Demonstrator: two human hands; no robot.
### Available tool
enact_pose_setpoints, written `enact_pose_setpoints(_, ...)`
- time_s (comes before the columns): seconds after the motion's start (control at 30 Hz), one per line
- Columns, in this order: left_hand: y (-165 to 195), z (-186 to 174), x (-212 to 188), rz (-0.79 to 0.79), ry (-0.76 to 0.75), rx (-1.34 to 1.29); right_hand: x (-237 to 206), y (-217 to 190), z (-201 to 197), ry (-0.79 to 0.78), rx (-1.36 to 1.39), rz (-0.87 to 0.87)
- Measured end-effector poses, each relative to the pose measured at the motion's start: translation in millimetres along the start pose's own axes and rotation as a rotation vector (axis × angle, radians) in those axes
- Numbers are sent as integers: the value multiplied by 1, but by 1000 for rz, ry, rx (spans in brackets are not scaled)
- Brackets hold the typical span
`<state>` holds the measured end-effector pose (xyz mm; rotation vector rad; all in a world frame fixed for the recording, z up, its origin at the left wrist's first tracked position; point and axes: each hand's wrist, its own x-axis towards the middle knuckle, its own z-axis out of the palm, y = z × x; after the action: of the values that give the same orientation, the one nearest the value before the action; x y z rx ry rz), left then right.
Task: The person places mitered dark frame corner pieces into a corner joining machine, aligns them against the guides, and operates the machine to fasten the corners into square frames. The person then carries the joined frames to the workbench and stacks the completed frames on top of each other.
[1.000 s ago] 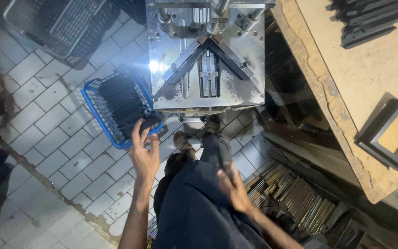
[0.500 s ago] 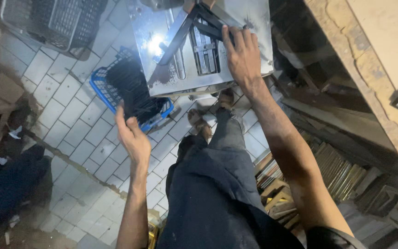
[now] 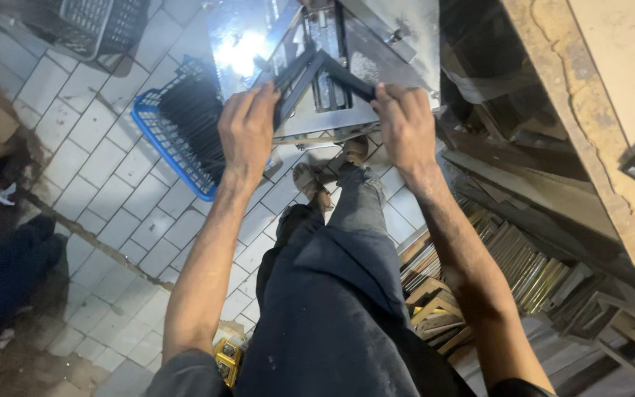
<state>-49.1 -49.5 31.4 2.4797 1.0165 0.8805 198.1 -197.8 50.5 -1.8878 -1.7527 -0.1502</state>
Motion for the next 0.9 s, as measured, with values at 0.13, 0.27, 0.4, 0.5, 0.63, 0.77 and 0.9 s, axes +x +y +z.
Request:
enact_pose_setpoints(0.13, 0, 3, -7, 30, -73, 228, 7, 22, -8, 11, -15, 28)
enact_pose_setpoints(0.27, 1, 8, 6, 10, -32, 275, 20, 30, -15, -82, -226, -55)
enact_pose_setpoints(0.4, -3, 24, 37, -92, 6, 102, 32, 27, -14, -103, -257, -90)
enact_pose_setpoints(0.5, -6, 28, 43, -171, -76, 69, 35, 30, -10, -135, -209, -96)
enact_pose_setpoints(0.63, -10, 26, 38, -139, -106, 46, 36, 44, -4, -114, -179, -145)
enact_pose_setpoints(0.77, -12, 25, 38, -106, -118, 73, 36, 47, -2, -76, -214, -198)
enact_pose_setpoints(0.9, -11, 24, 41, -92, -110, 94, 38, 41, -4, -209, -204, -79)
